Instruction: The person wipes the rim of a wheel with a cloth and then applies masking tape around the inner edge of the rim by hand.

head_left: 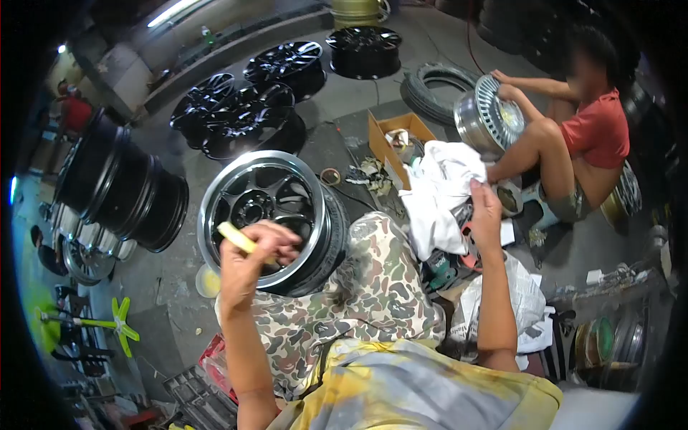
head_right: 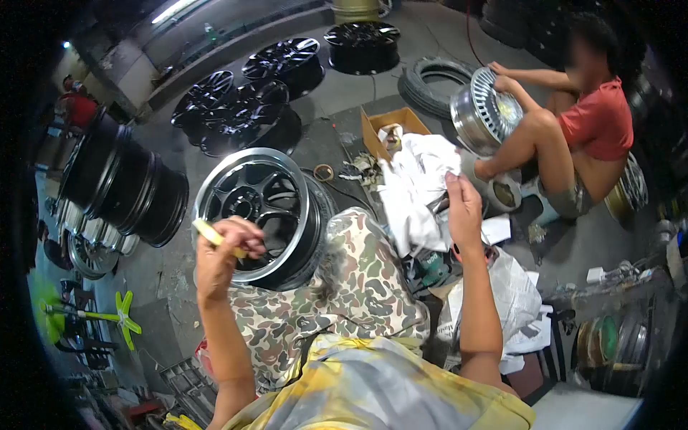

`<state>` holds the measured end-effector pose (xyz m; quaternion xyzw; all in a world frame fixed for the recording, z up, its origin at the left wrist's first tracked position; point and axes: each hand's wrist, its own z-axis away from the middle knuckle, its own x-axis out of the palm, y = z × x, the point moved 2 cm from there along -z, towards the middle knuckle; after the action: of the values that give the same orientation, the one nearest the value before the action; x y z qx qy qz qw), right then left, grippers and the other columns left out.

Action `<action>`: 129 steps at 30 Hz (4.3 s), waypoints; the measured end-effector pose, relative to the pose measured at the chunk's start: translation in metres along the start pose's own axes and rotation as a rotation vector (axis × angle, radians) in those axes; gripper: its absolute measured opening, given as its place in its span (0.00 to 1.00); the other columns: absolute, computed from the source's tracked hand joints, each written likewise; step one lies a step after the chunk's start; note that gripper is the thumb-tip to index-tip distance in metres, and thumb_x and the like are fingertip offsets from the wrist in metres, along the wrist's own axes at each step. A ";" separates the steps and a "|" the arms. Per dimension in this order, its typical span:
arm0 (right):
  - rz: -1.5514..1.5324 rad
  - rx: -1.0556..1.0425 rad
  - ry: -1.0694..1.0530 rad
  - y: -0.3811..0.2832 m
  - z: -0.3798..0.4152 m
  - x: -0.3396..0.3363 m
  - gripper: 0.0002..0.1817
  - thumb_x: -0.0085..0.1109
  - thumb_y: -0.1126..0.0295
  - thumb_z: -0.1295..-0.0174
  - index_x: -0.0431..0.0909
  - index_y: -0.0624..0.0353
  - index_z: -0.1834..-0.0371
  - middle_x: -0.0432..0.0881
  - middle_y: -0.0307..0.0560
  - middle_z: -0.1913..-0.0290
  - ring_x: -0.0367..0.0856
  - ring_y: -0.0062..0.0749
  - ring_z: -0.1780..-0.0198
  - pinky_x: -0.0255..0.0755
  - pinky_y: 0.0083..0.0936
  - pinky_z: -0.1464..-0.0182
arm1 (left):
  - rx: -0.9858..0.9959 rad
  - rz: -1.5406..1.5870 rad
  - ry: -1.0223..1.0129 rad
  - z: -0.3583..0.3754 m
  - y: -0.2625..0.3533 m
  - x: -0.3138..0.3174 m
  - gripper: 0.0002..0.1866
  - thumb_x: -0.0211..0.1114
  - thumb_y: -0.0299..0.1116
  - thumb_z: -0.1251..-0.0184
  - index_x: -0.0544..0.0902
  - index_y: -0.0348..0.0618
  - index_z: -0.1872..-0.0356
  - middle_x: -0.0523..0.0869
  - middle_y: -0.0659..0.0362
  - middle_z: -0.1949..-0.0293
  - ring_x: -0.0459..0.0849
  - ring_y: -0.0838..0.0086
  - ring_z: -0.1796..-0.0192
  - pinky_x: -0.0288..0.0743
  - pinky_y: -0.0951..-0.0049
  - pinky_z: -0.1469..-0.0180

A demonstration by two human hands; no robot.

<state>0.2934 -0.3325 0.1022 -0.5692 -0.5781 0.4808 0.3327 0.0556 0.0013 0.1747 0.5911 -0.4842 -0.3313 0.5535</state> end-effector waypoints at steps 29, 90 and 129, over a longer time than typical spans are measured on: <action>-0.117 -0.288 -0.589 -0.169 0.084 0.168 0.28 0.73 0.64 0.39 0.73 0.64 0.39 0.73 0.52 0.36 0.75 0.37 0.39 0.69 0.30 0.37 | 0.255 0.158 0.314 -0.032 0.066 0.053 0.17 0.54 0.39 0.19 0.77 0.36 0.43 0.80 0.60 0.51 0.77 0.79 0.50 0.72 0.75 0.45; 1.394 -0.537 -1.737 -0.020 0.034 0.312 0.28 0.68 0.65 0.47 0.75 0.65 0.44 0.83 0.58 0.45 0.86 0.55 0.50 0.79 0.46 0.47 | -0.451 -0.869 1.041 -0.017 -0.171 -0.312 0.36 0.62 0.68 0.38 0.89 0.36 0.65 0.88 0.37 0.65 0.88 0.44 0.58 0.80 0.49 0.51; 0.607 -0.275 -1.722 -0.032 0.117 0.352 0.18 0.56 0.64 0.40 0.79 0.73 0.63 0.82 0.73 0.63 0.83 0.64 0.60 0.74 0.49 0.54 | -0.351 -0.590 1.119 -0.019 -0.192 -0.326 0.42 0.50 0.67 0.29 0.86 0.28 0.71 0.85 0.31 0.68 0.85 0.39 0.54 0.73 0.48 0.48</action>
<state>0.1271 -0.0052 0.0372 -0.1768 -0.5042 0.7319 -0.4229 0.0114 0.2983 -0.0568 0.6832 0.1206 -0.1856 0.6959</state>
